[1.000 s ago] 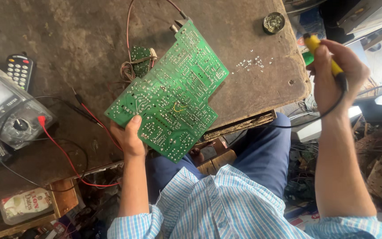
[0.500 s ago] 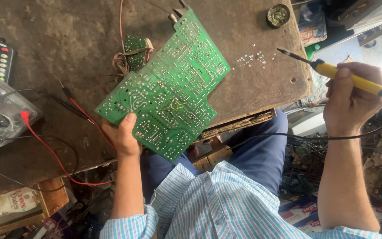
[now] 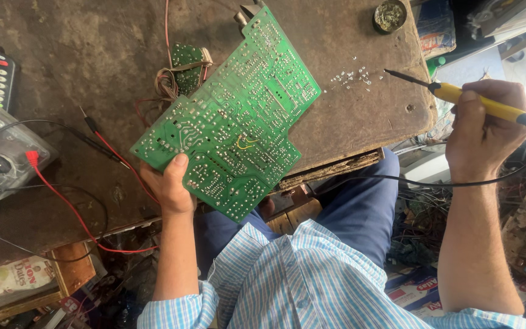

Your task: The person sits at a cluttered workbench and uses a soldering iron to solder a small motor-like component and its wires, testing connections with a multimeter. They then lift a larger circuit board, reposition it, and continue soldering points on the board.

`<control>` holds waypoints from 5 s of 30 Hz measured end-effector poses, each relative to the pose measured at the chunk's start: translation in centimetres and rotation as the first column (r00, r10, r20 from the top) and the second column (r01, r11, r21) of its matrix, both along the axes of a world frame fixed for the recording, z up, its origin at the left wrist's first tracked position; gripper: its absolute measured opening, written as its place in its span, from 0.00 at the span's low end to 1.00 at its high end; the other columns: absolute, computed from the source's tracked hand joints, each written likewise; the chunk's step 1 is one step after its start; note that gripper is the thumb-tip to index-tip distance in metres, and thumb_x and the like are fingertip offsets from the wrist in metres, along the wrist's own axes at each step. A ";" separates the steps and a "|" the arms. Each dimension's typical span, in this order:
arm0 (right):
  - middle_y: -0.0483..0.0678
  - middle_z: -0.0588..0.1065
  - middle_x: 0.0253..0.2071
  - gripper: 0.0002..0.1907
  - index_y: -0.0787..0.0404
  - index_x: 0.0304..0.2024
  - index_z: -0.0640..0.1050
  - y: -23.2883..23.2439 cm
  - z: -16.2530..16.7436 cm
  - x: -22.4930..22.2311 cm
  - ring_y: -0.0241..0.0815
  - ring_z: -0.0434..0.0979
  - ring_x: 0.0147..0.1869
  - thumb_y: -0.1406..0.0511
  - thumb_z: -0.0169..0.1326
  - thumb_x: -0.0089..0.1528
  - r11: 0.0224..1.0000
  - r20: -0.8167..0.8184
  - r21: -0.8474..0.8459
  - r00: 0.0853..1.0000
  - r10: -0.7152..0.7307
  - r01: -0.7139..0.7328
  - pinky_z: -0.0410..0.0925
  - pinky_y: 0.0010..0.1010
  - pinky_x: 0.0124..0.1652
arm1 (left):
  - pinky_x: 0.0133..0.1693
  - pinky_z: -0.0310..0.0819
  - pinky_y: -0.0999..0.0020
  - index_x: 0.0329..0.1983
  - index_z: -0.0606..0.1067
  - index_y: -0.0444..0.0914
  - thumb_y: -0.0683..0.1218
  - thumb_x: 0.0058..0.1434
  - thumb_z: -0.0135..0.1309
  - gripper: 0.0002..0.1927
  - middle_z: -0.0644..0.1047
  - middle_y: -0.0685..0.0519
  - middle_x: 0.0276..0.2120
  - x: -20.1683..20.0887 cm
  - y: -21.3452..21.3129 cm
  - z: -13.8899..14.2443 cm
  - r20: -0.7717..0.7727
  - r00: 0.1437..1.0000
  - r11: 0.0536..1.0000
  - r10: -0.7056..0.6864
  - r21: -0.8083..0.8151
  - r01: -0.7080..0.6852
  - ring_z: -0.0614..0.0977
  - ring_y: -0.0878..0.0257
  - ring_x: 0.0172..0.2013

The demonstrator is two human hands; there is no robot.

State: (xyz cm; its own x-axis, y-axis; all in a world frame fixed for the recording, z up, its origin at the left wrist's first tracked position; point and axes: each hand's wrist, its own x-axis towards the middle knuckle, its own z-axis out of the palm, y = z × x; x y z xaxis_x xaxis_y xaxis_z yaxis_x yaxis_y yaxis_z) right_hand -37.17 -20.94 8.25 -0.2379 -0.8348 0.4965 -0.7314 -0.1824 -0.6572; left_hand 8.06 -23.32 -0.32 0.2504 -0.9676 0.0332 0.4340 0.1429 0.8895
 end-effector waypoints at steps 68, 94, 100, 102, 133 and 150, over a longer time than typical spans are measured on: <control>0.54 0.76 0.28 0.13 0.69 0.46 0.77 -8.1 -5.0 -3.1 0.38 0.73 0.24 0.63 0.54 0.69 0.981 0.877 0.012 0.470 -0.103 0.193 0.61 0.26 0.22 | 0.58 0.74 0.62 0.60 0.71 0.27 0.45 0.59 0.59 0.28 0.77 0.45 0.53 -0.1 -0.1 -0.2 0.019 1.000 1.000 -0.005 -0.028 0.006 0.79 0.57 0.52; 0.46 0.70 0.29 0.13 0.56 0.40 0.75 3.0 -6.3 14.1 0.35 0.65 0.27 0.56 0.48 0.72 0.955 0.999 -0.033 -0.043 0.021 -0.295 0.59 0.24 0.26 | 0.52 0.74 0.66 0.57 0.72 0.32 0.46 0.58 0.62 0.26 0.78 0.50 0.47 1.0 0.2 -0.8 0.054 0.998 0.998 0.016 -0.055 -0.013 0.78 0.63 0.46; 0.49 0.72 0.29 0.14 0.57 0.42 0.76 3.4 -9.5 20.2 0.39 0.67 0.27 0.55 0.48 0.73 0.945 0.993 -0.112 -0.078 0.092 -0.309 0.61 0.28 0.28 | 0.53 0.73 0.68 0.58 0.72 0.33 0.46 0.60 0.61 0.25 0.78 0.51 0.47 1.5 0.3 -0.6 0.058 0.998 0.996 0.008 -0.085 -0.003 0.79 0.64 0.47; 0.51 0.73 0.31 0.14 0.58 0.42 0.76 3.7 -10.9 21.0 0.40 0.68 0.28 0.55 0.49 0.73 0.939 0.988 -0.149 -0.094 0.126 -0.311 0.61 0.27 0.28 | 0.53 0.73 0.68 0.58 0.72 0.32 0.46 0.60 0.61 0.24 0.78 0.51 0.47 1.6 0.5 -1.4 0.067 0.998 0.996 0.007 -0.094 -0.001 0.79 0.65 0.47; 0.55 0.74 0.31 0.11 0.58 0.46 0.75 7.3 -13.5 21.9 0.44 0.68 0.27 0.58 0.51 0.70 0.946 0.970 -0.243 -0.053 0.237 -0.213 0.62 0.31 0.31 | 0.53 0.73 0.67 0.56 0.72 0.32 0.44 0.60 0.61 0.23 0.79 0.50 0.47 1.9 1.5 -1.8 0.029 1.000 0.993 -0.007 -0.115 0.011 0.79 0.64 0.47; 0.57 0.76 0.35 0.11 0.59 0.51 0.72 5.8 -13.1 24.0 0.44 0.70 0.30 0.60 0.50 0.71 0.933 0.971 -0.236 -0.037 0.235 -0.273 0.66 0.31 0.36 | 0.54 0.73 0.67 0.58 0.71 0.32 0.46 0.60 0.60 0.24 0.78 0.49 0.48 2.2 1.6 -0.9 0.052 0.998 0.990 -0.023 -0.137 0.030 0.79 0.64 0.48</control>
State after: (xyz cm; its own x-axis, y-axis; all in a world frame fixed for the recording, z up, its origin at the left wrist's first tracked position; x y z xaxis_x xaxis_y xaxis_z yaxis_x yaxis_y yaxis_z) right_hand -13.13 -15.18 -4.82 -0.2410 -0.9703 -0.0193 0.7086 -0.1623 -0.6867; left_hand 10.25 -21.69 -1.26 0.2192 -0.9592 0.1788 0.3947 0.2547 0.8828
